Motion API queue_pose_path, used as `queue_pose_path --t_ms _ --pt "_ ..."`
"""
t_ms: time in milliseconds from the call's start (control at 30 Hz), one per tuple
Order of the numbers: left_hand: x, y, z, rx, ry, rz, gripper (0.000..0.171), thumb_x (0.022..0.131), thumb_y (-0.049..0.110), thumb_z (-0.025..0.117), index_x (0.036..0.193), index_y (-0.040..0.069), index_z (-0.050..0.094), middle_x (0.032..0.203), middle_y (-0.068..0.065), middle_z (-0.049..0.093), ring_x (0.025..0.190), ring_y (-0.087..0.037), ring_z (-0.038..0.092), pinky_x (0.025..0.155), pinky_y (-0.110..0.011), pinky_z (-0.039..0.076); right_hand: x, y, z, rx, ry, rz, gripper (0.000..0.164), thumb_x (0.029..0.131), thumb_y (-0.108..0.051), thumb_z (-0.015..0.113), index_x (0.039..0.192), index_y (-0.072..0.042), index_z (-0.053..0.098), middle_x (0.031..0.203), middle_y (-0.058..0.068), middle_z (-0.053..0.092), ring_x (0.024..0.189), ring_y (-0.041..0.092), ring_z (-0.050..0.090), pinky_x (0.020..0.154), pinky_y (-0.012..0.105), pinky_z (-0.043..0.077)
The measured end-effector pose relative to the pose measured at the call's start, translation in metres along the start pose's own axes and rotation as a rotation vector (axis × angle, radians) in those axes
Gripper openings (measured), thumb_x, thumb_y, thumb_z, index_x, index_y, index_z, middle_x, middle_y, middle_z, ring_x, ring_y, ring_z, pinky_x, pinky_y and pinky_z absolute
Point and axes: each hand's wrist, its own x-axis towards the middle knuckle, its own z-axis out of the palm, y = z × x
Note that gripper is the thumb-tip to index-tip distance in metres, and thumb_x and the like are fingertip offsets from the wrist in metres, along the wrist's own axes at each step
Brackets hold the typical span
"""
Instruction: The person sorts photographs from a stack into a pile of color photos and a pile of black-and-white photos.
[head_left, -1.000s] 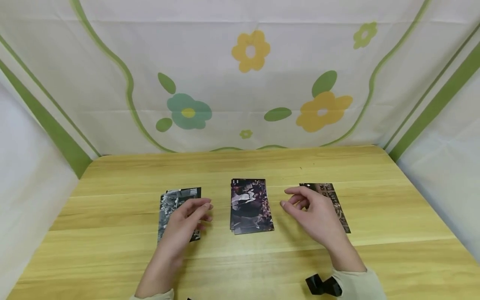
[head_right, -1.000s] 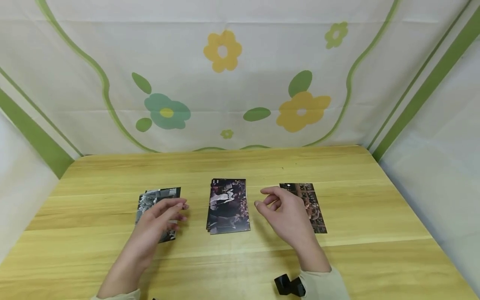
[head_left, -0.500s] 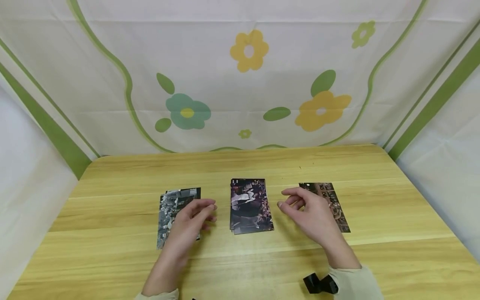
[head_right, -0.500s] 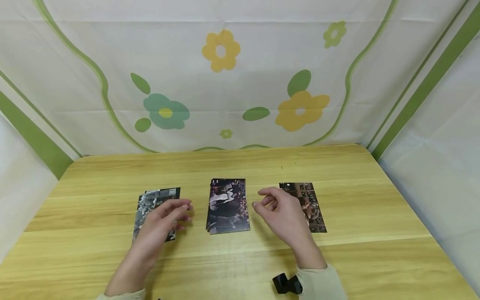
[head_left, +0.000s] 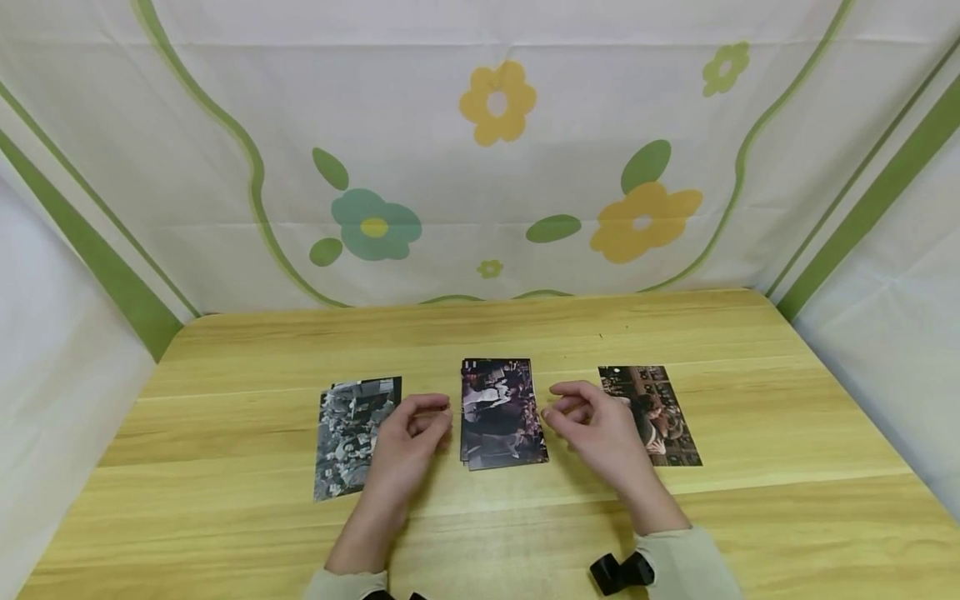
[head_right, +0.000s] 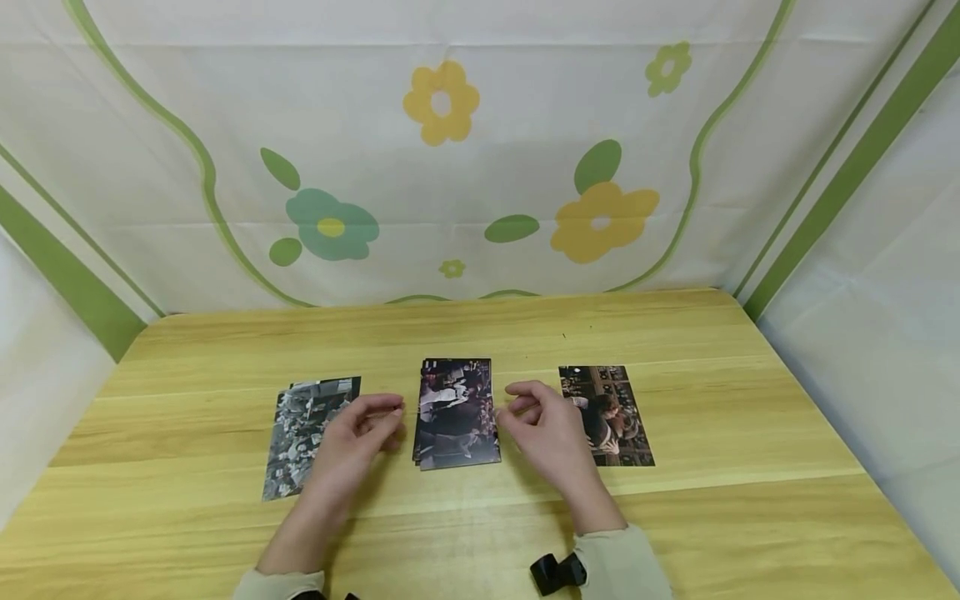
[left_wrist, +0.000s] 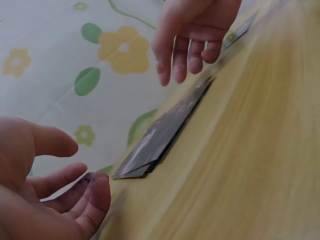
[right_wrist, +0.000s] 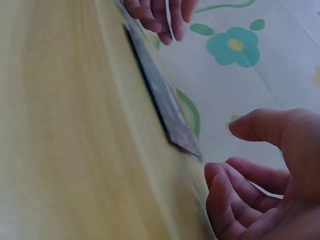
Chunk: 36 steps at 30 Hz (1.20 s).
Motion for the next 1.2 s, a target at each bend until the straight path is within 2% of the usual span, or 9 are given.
queue_pose_path --t_ms 133,400,567,800,1000,1200 --pt "0.001 -0.007 0.005 0.077 0.018 0.027 0.034 0.099 0.013 0.074 0.132 0.005 0.071 0.126 -0.015 0.072 0.107 -0.020 0.067 0.088 -0.026 0.055 0.003 0.005 0.007 0.031 0.037 0.026 0.039 0.096 -0.017 0.081 0.132 -0.009 0.071 0.113 0.010 0.073 0.084 0.016 0.067 0.067 0.025 0.059" --pt "0.004 -0.016 0.012 0.180 0.034 0.146 0.037 0.090 0.006 0.081 0.125 -0.001 0.074 0.132 -0.014 0.062 0.105 -0.022 0.063 0.083 -0.018 0.055 0.003 0.006 0.012 -0.063 0.075 -0.015 0.038 0.093 -0.020 0.084 0.128 -0.011 0.074 0.116 0.007 0.076 0.095 0.016 0.067 0.084 0.027 0.054" --pt "0.004 -0.021 0.014 0.261 0.053 0.188 0.033 0.089 0.004 0.082 0.122 -0.001 0.076 0.133 -0.013 0.063 0.103 -0.021 0.064 0.079 -0.020 0.057 0.003 0.008 0.015 -0.086 0.080 -0.034 0.035 0.091 -0.018 0.085 0.124 -0.011 0.076 0.112 0.006 0.077 0.092 0.014 0.067 0.082 0.025 0.055" --pt "0.001 -0.025 0.012 0.220 0.056 0.167 0.035 0.090 0.006 0.082 0.124 0.003 0.074 0.124 -0.013 0.064 0.100 -0.021 0.066 0.083 -0.023 0.058 -0.002 0.016 0.018 -0.128 0.118 -0.054 0.030 0.088 -0.015 0.087 0.116 -0.014 0.078 0.104 0.002 0.076 0.088 0.013 0.065 0.078 0.022 0.054" --pt "-0.001 -0.026 0.013 0.245 0.039 0.188 0.038 0.090 0.005 0.083 0.127 0.000 0.073 0.133 -0.013 0.062 0.097 -0.019 0.066 0.082 -0.023 0.059 -0.004 0.017 0.024 -0.139 0.145 -0.056 0.030 0.087 -0.017 0.088 0.115 -0.016 0.077 0.105 0.001 0.074 0.089 0.012 0.063 0.079 0.022 0.052" --pt "-0.001 -0.026 0.014 0.285 0.043 0.231 0.043 0.088 0.005 0.085 0.128 -0.001 0.073 0.135 -0.014 0.061 0.097 -0.018 0.063 0.083 -0.024 0.057 -0.004 0.015 0.032 -0.201 0.171 -0.077 0.033 0.086 -0.021 0.089 0.117 -0.016 0.076 0.105 0.000 0.070 0.088 0.013 0.060 0.081 0.025 0.050"
